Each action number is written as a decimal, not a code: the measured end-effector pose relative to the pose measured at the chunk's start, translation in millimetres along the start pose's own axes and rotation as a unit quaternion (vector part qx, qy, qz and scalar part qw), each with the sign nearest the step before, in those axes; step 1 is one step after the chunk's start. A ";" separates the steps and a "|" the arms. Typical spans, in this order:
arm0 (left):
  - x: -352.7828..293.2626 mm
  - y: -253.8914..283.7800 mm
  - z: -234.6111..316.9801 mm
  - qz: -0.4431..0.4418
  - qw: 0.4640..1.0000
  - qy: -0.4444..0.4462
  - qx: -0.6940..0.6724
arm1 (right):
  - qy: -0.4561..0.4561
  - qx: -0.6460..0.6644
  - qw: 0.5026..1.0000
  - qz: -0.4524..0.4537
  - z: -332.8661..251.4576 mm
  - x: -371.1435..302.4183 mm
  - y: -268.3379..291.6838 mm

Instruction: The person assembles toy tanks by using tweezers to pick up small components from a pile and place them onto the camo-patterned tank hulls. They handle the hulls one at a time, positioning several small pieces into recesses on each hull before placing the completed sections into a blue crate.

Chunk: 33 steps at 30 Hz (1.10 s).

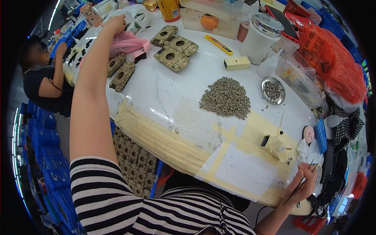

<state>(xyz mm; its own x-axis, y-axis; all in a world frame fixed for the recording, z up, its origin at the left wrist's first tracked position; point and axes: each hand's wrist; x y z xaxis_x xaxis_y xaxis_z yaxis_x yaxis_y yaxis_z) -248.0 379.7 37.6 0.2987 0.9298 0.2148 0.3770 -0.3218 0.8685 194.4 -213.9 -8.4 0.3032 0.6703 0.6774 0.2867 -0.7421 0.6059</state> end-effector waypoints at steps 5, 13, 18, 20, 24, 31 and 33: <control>-4.9 2.6 -8.2 0.033 0.992 -0.121 0.009 | 0.008 -0.017 1.000 -0.023 1.2 -0.9 2.2; -11.7 -7.2 -22.4 0.105 0.992 -0.066 -0.034 | 0.012 -0.013 1.000 -0.021 1.0 0.0 2.7; -37.2 -4.2 -52.6 0.197 0.938 -0.044 -0.283 | -0.015 -0.008 1.000 -0.011 0.5 -2.7 3.1; -48.6 -0.5 -52.7 0.217 0.920 -0.080 -0.316 | -0.016 -0.002 1.000 -0.009 -0.3 -2.2 3.5; -57.5 4.3 -59.7 0.187 0.912 -0.061 -0.361 | -0.002 -0.013 1.000 -0.016 -0.5 -1.7 3.4; -61.2 8.0 -58.2 0.186 0.922 -0.042 -0.337 | -0.006 -0.002 1.000 -0.002 1.0 -3.5 4.7; -62.3 6.0 -59.5 0.204 0.923 -0.056 -0.321 | -0.005 -0.002 1.000 -0.001 1.2 -3.6 4.6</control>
<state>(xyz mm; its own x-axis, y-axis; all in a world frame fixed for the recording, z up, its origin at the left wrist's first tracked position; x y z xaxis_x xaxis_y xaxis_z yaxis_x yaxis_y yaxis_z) -316.5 330.4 56.0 0.4043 0.7190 0.5653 -0.3726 -0.4350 0.8197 195.7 -219.8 -8.6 0.3120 0.6725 0.6712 0.2835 -0.7401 0.6098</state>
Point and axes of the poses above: each hand's wrist, its own x-axis towards the middle knuckle, its own y-axis out of the back of the hand, z = x × y, and after that the axes turned 4 degrees about x, right-handed
